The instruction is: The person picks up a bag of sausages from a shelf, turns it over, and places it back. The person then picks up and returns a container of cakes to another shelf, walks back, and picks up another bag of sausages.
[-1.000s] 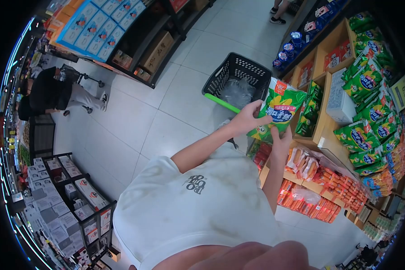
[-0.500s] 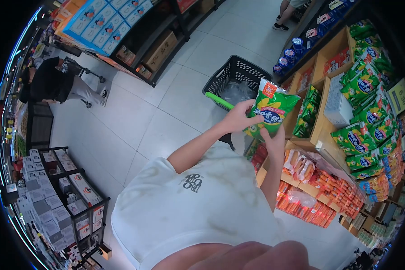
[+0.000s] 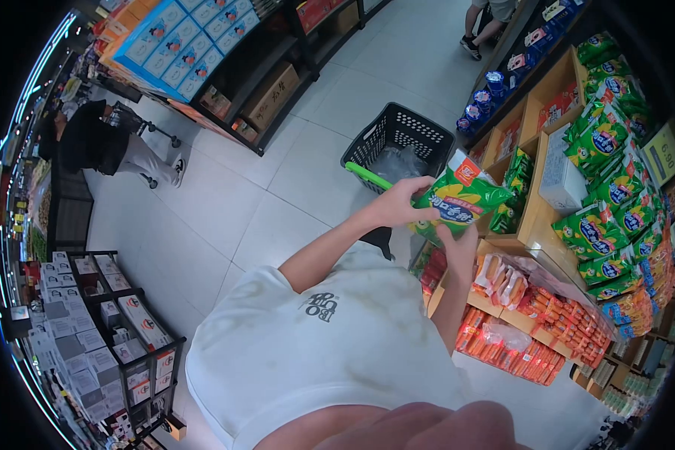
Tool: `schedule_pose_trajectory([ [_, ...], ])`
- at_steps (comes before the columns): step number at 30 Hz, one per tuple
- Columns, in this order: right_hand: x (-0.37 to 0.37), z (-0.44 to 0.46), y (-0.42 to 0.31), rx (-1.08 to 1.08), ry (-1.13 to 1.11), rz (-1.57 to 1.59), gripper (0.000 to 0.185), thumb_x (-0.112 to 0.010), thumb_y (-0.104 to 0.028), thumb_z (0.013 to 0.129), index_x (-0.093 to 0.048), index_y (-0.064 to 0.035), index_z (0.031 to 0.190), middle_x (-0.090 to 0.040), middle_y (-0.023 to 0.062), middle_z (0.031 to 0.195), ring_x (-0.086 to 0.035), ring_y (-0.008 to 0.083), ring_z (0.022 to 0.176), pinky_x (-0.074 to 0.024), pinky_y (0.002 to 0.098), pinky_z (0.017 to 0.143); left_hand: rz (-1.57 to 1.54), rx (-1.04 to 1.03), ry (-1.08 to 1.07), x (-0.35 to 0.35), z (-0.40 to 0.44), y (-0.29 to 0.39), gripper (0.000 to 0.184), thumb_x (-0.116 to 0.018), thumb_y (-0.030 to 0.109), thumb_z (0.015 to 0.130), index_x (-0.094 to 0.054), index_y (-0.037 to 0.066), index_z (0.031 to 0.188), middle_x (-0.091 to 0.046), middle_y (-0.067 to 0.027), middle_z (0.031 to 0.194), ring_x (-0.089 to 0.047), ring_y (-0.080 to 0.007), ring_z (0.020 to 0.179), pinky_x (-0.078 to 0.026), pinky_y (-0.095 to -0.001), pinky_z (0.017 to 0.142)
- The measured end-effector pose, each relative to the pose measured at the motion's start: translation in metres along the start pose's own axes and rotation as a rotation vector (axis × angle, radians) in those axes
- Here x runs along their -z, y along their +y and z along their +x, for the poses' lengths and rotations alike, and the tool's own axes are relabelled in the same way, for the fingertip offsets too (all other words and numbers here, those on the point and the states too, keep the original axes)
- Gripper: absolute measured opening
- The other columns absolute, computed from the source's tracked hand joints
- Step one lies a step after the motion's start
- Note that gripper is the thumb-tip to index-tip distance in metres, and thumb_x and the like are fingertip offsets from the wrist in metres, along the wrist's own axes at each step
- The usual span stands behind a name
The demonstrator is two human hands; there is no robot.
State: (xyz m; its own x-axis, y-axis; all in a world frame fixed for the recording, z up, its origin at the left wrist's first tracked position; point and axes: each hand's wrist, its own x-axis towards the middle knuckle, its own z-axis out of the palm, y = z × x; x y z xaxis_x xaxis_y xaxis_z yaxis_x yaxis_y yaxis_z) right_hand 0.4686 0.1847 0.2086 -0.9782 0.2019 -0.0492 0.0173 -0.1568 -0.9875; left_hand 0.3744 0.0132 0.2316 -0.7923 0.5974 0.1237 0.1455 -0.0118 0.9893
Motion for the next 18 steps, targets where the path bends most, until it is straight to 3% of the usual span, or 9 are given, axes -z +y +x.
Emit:
schedule_pose_trajectory([
  [2,-0.005,0.000,0.000,0.071,0.058,0.087,0.056,-0.079,-0.020,0.080,-0.049,0.0031,0.122,-0.060,0.0089,0.114,-0.057,0.0157,0.103,-0.0459,0.0304,0.089,-0.117,-0.043,0.034,-0.002,-0.002,0.011,0.049,-0.078,0.022,0.076,-0.059,-0.002,0.115,-0.066,-0.0109,0.100,-0.060,-0.0168,0.095,-0.046,-0.0336,0.088],
  [5,-0.014,0.001,-0.017,0.104,0.176,0.077,0.056,-0.078,-0.021,0.082,-0.049,0.0034,0.122,-0.060,0.0084,0.114,-0.057,0.0163,0.103,-0.0447,0.0302,0.090,0.256,0.040,-0.131,0.016,-0.005,0.008,0.044,-0.077,0.030,0.072,-0.061,-0.002,0.098,-0.065,-0.0132,0.083,-0.063,-0.0221,0.080,-0.046,-0.0363,0.069],
  [11,-0.024,0.007,-0.015,0.031,0.118,0.075,0.055,-0.077,-0.020,0.082,-0.048,0.0033,0.123,-0.059,0.0087,0.115,-0.056,0.0167,0.103,-0.0439,0.0313,0.092,0.274,0.075,-0.115,0.029,-0.016,0.000,0.040,-0.077,0.030,0.073,-0.061,-0.002,0.092,-0.065,-0.0158,0.074,-0.062,-0.0244,0.068,-0.047,-0.0370,0.066],
  [14,-0.036,0.009,-0.007,0.027,0.048,0.086,0.061,-0.079,-0.020,0.080,-0.046,0.0026,0.125,-0.058,0.0084,0.116,-0.056,0.0166,0.105,-0.0442,0.0314,0.092,0.205,0.178,-0.106,0.044,-0.031,0.008,0.040,-0.078,0.025,0.075,-0.062,-0.001,0.100,-0.065,-0.0106,0.084,-0.058,-0.0150,0.080,-0.046,-0.0330,0.074],
  [18,-0.065,0.009,0.000,0.030,-0.096,0.069,0.068,-0.082,-0.019,0.076,-0.043,0.0015,0.128,-0.056,0.0079,0.118,-0.055,0.0163,0.107,-0.0443,0.0318,0.091,0.036,0.174,0.010,0.070,-0.061,0.005,0.047,-0.079,0.030,0.076,-0.061,-0.001,0.108,-0.067,-0.0083,0.096,-0.058,-0.0132,0.091,-0.046,-0.0314,0.084],
])
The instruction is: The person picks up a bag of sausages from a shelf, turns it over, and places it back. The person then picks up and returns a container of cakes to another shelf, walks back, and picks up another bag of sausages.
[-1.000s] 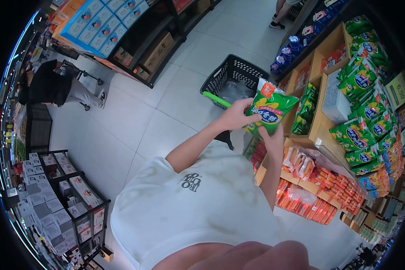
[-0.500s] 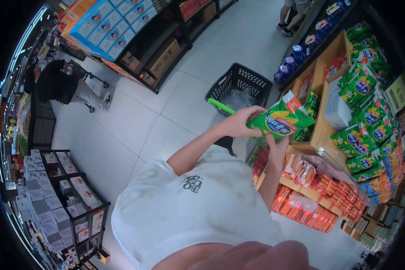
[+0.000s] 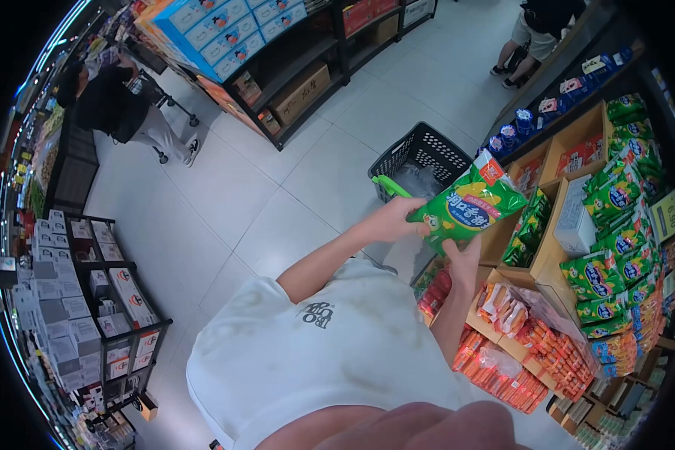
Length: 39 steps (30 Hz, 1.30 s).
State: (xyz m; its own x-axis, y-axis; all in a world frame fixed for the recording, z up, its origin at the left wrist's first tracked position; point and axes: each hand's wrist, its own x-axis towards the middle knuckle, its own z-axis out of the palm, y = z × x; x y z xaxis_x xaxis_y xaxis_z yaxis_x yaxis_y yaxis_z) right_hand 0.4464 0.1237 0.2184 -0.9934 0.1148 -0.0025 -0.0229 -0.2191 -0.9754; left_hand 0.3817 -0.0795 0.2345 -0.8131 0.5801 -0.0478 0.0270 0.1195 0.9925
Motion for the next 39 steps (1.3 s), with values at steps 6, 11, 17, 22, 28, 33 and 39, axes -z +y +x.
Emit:
schedule_pose_trajectory([
  [6,-0.072,-0.003,0.000,-0.116,-0.287,-0.102,0.049,-0.080,-0.008,0.076,-0.055,0.0014,0.117,-0.063,0.0044,0.107,-0.058,0.0131,0.094,-0.0476,0.0282,0.082,-0.213,-0.121,0.285,0.031,-0.056,-0.006,0.031,-0.072,0.009,0.077,-0.060,-0.003,0.104,-0.066,-0.0052,0.088,-0.056,-0.0097,0.083,-0.047,-0.0286,0.076],
  [11,-0.119,-0.010,0.003,-0.120,-0.363,-0.234,0.036,-0.078,-0.003,0.074,-0.063,0.0019,0.106,-0.067,0.0042,0.098,-0.060,0.0117,0.087,-0.0485,0.0284,0.078,-0.134,-0.129,0.333,0.063,-0.097,-0.014,0.034,-0.074,0.009,0.076,-0.061,-0.002,0.106,-0.067,-0.0071,0.090,-0.058,-0.0113,0.085,-0.047,-0.0299,0.079],
  [17,-0.154,-0.023,0.007,-0.087,-0.404,-0.314,0.033,-0.079,-0.003,0.073,-0.065,0.0024,0.102,-0.069,0.0057,0.096,-0.061,0.0119,0.084,-0.0488,0.0293,0.077,0.033,-0.063,0.223,0.096,-0.139,-0.009,0.054,-0.080,0.017,0.071,-0.060,-0.002,0.118,-0.066,-0.0141,0.111,-0.059,-0.0197,0.106,-0.044,-0.0336,0.094],
  [22,-0.168,-0.025,0.008,-0.102,-0.470,-0.349,0.032,-0.080,-0.003,0.073,-0.065,0.0022,0.100,-0.069,0.0054,0.095,-0.061,0.0118,0.084,-0.0489,0.0294,0.077,0.253,-0.110,0.248,0.114,-0.155,-0.005,0.058,-0.082,0.020,0.067,-0.060,-0.002,0.117,-0.066,-0.0174,0.112,-0.061,-0.0267,0.107,-0.044,-0.0357,0.095],
  [28,-0.176,-0.021,0.010,-0.150,-0.502,-0.306,0.035,-0.075,0.000,0.073,-0.063,0.0032,0.105,-0.067,0.0062,0.096,-0.060,0.0135,0.084,-0.0487,0.0294,0.076,0.046,-0.073,0.274,0.113,-0.163,0.004,0.059,-0.083,0.018,0.065,-0.060,-0.002,0.116,-0.066,-0.0173,0.111,-0.062,-0.0259,0.106,-0.044,-0.0357,0.095],
  [33,-0.163,-0.016,0.006,-0.016,-0.473,-0.438,0.035,-0.081,-0.006,0.072,-0.065,0.0021,0.101,-0.070,0.0071,0.093,-0.063,0.0126,0.083,-0.0499,0.0304,0.076,0.023,-0.056,0.308,0.102,-0.148,-0.006,0.057,-0.083,0.016,0.066,-0.061,-0.002,0.115,-0.067,-0.0159,0.110,-0.062,-0.0235,0.106,-0.044,-0.0350,0.095],
  [39,-0.125,-0.004,0.004,-0.009,-0.363,-0.440,0.038,-0.082,-0.006,0.069,-0.065,0.0026,0.102,-0.071,0.0085,0.091,-0.064,0.0136,0.082,-0.0502,0.0307,0.076,-0.012,-0.053,0.280,0.077,-0.107,-0.015,0.055,-0.083,0.013,0.065,-0.062,0.001,0.114,-0.068,-0.0121,0.109,-0.061,-0.0209,0.107,-0.043,-0.0344,0.097],
])
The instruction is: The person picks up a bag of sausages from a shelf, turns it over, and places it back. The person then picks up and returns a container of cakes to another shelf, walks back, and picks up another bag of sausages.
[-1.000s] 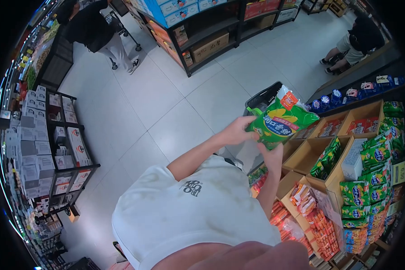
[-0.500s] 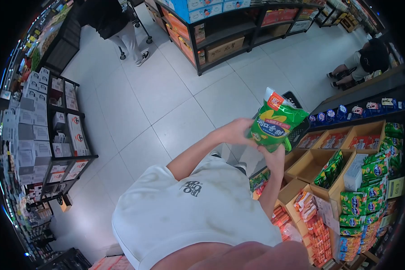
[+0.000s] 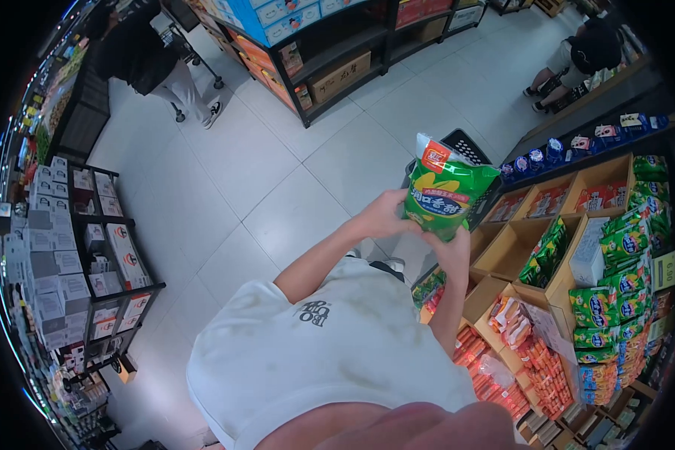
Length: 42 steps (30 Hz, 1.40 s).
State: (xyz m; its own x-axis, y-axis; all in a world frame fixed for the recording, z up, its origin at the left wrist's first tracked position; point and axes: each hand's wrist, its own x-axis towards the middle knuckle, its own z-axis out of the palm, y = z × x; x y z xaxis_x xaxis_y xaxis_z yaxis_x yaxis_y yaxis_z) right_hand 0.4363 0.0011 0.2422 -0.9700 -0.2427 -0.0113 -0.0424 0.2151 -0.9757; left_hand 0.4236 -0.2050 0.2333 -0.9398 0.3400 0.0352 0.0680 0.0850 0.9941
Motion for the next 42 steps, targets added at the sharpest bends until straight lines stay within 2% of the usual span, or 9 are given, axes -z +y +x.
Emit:
schedule_pose_trajectory([
  [5,0.052,0.003,0.005,0.020,0.074,0.009,0.039,-0.081,-0.004,0.067,-0.065,0.0006,0.103,-0.071,0.0068,0.090,-0.064,0.0133,0.082,-0.0495,0.0297,0.075,0.019,-0.176,-0.105,-0.034,0.049,0.019,0.065,-0.086,0.013,0.065,-0.057,0.002,0.122,-0.066,-0.0080,0.112,-0.060,-0.0200,0.107,-0.043,-0.0347,0.098],
  [11,0.104,-0.004,0.040,-0.035,0.173,-0.121,0.043,-0.081,-0.010,0.067,-0.065,-0.0022,0.106,-0.066,0.0124,0.080,-0.063,0.0211,0.073,-0.0481,0.0326,0.069,-0.411,-0.018,-0.186,-0.083,0.107,0.006,0.058,-0.083,0.006,0.067,-0.057,0.003,0.119,-0.066,-0.0058,0.110,-0.062,-0.0155,0.097,-0.049,-0.0319,0.090],
  [17,0.157,-0.028,0.045,-0.141,0.102,-0.284,0.069,-0.082,-0.014,0.064,-0.053,-0.0047,0.126,-0.063,0.0132,0.108,-0.060,0.0215,0.094,-0.0466,0.0344,0.084,-0.158,0.063,-0.322,-0.129,0.144,-0.001,0.040,-0.083,0.006,0.067,-0.066,0.001,0.103,-0.071,-0.0057,0.096,-0.064,-0.0118,0.089,-0.050,-0.0290,0.081],
  [20,0.180,-0.043,0.030,-0.170,0.298,0.001,0.076,-0.083,-0.018,0.064,-0.049,-0.0052,0.130,-0.058,0.0100,0.121,-0.057,0.0208,0.107,-0.0442,0.0339,0.091,-0.034,0.093,-0.431,-0.144,0.163,0.003,0.038,-0.083,0.007,0.067,-0.067,-0.001,0.101,-0.072,-0.0085,0.091,-0.065,-0.0125,0.085,-0.050,-0.0298,0.079],
  [24,0.200,-0.042,-0.006,0.083,0.517,0.120,0.078,-0.083,-0.016,0.061,-0.050,-0.0066,0.131,-0.059,0.0063,0.121,-0.056,0.0198,0.109,-0.0446,0.0369,0.092,0.146,-0.030,-0.594,-0.160,0.196,0.006,0.039,-0.083,0.004,0.065,-0.064,0.000,0.099,-0.070,-0.0083,0.088,-0.065,-0.0149,0.082,-0.050,-0.0302,0.077],
  [29,0.208,-0.008,-0.032,-0.082,0.373,-0.417,0.057,-0.080,-0.022,0.068,-0.061,-0.0037,0.118,-0.063,0.0149,0.110,-0.062,0.0292,0.099,-0.0496,0.0347,0.085,0.230,-0.103,-0.781,-0.158,0.236,0.002,0.041,-0.081,0.009,0.067,-0.064,0.003,0.105,-0.069,-0.0150,0.091,-0.067,-0.0298,0.085,-0.051,-0.0352,0.074],
  [33,0.208,0.030,-0.030,-0.412,0.262,-0.406,0.057,-0.078,-0.023,0.069,-0.060,-0.0072,0.121,-0.067,0.0145,0.108,-0.064,0.0317,0.096,-0.0502,0.0376,0.084,0.357,-0.208,-0.878,-0.135,0.273,-0.008,0.044,-0.079,0.009,0.069,-0.062,0.004,0.109,-0.068,-0.0176,0.095,-0.064,-0.0368,0.090,-0.051,-0.0393,0.075],
  [36,0.196,0.068,-0.015,-0.281,0.323,-0.447,0.056,-0.077,-0.024,0.072,-0.059,-0.0095,0.123,-0.067,0.0157,0.104,-0.064,0.0345,0.093,-0.0505,0.0399,0.082,0.425,-0.134,-0.887,-0.125,0.294,-0.014,0.044,-0.079,0.008,0.068,-0.062,0.004,0.109,-0.067,-0.0185,0.095,-0.063,-0.0381,0.091,-0.050,-0.0404,0.077],
  [42,0.188,0.105,0.008,-0.549,0.312,-0.368,0.051,-0.069,-0.018,0.080,-0.057,-0.0144,0.129,-0.066,0.0202,0.101,-0.063,0.0375,0.091,-0.0489,0.0397,0.082,0.335,-0.092,-0.926,-0.126,0.325,-0.059,0.044,-0.079,0.011,0.069,-0.061,0.003,0.108,-0.066,-0.0189,0.100,-0.061,-0.0385,0.096,-0.049,-0.0425,0.081],
])
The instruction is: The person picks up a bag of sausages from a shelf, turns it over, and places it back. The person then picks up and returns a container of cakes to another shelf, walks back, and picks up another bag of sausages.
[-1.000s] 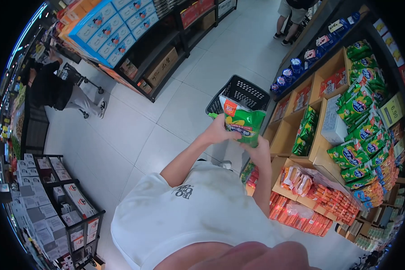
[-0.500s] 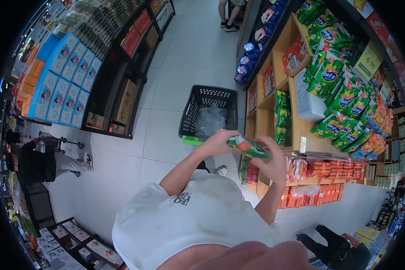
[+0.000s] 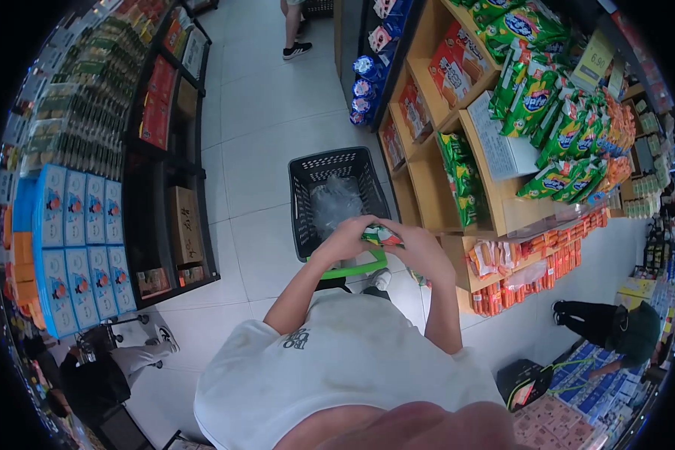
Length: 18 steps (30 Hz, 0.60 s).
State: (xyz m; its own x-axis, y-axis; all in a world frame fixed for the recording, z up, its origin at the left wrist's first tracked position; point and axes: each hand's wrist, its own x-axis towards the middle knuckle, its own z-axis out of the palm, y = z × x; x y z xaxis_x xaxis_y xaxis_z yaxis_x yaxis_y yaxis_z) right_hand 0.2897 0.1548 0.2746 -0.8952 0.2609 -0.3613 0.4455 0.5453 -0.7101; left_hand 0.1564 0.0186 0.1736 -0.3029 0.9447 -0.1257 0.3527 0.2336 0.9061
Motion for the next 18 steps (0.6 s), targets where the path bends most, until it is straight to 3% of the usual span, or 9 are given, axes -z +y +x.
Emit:
schedule_pose_trajectory([
  [1,-0.005,0.001,0.005,0.024,0.054,-0.029,0.044,-0.067,-0.020,0.083,-0.059,-0.0137,0.126,-0.067,0.0194,0.097,-0.063,0.0386,0.091,-0.0492,0.0442,0.079,-0.006,0.005,-0.043,-0.001,0.005,-0.006,0.048,-0.079,0.011,0.068,-0.060,0.004,0.112,-0.066,-0.0173,0.103,-0.060,-0.0376,0.101,-0.047,-0.0418,0.087],
  [7,-0.003,-0.014,0.034,-0.210,0.178,0.071,0.040,-0.066,-0.020,0.084,-0.062,-0.0146,0.123,-0.068,0.0193,0.088,-0.064,0.0376,0.084,-0.0497,0.0432,0.077,0.064,-0.095,-0.024,-0.009,0.018,-0.006,0.067,-0.078,0.017,0.071,-0.049,0.007,0.130,-0.055,-0.0169,0.127,-0.048,-0.0348,0.122,-0.037,-0.0405,0.103],
  [10,0.004,-0.033,0.051,-0.312,0.301,0.118,0.037,-0.065,-0.021,0.085,-0.063,-0.0141,0.121,-0.068,0.0187,0.083,-0.065,0.0368,0.080,-0.0499,0.0433,0.074,0.071,-0.024,0.086,-0.025,0.025,-0.038,0.065,-0.074,0.021,0.076,-0.045,0.006,0.133,-0.049,-0.0182,0.134,-0.045,-0.0335,0.126,-0.037,-0.0397,0.105],
  [11,0.002,-0.039,0.065,-0.330,0.354,0.132,0.035,-0.065,-0.023,0.084,-0.065,-0.0129,0.117,-0.067,0.0181,0.081,-0.065,0.0365,0.079,-0.0498,0.0436,0.072,0.059,-0.026,0.159,-0.033,0.025,-0.055,0.058,-0.069,0.025,0.082,-0.048,0.004,0.131,-0.055,-0.0190,0.128,-0.051,-0.0344,0.121,-0.039,-0.0397,0.103],
  [14,-0.002,-0.054,0.097,-0.507,0.414,0.178,0.032,-0.066,-0.025,0.083,-0.066,-0.0106,0.112,-0.067,0.0186,0.079,-0.065,0.0371,0.078,-0.0497,0.0435,0.071,0.055,0.342,-0.066,-0.047,0.021,-0.080,0.054,-0.066,0.035,0.085,-0.053,0.001,0.126,-0.063,-0.0184,0.118,-0.059,-0.0340,0.111,-0.044,-0.0403,0.097],
  [18,-0.002,-0.072,0.124,-0.492,0.523,0.250,0.028,-0.066,-0.026,0.083,-0.068,-0.0068,0.104,-0.066,0.0195,0.077,-0.064,0.0378,0.076,-0.0494,0.0433,0.071,0.197,0.480,-0.430,-0.090,0.002,-0.118,0.054,-0.054,0.047,0.091,-0.060,-0.001,0.115,-0.066,-0.0188,0.109,-0.064,-0.0309,0.103,-0.048,-0.0373,0.089],
])
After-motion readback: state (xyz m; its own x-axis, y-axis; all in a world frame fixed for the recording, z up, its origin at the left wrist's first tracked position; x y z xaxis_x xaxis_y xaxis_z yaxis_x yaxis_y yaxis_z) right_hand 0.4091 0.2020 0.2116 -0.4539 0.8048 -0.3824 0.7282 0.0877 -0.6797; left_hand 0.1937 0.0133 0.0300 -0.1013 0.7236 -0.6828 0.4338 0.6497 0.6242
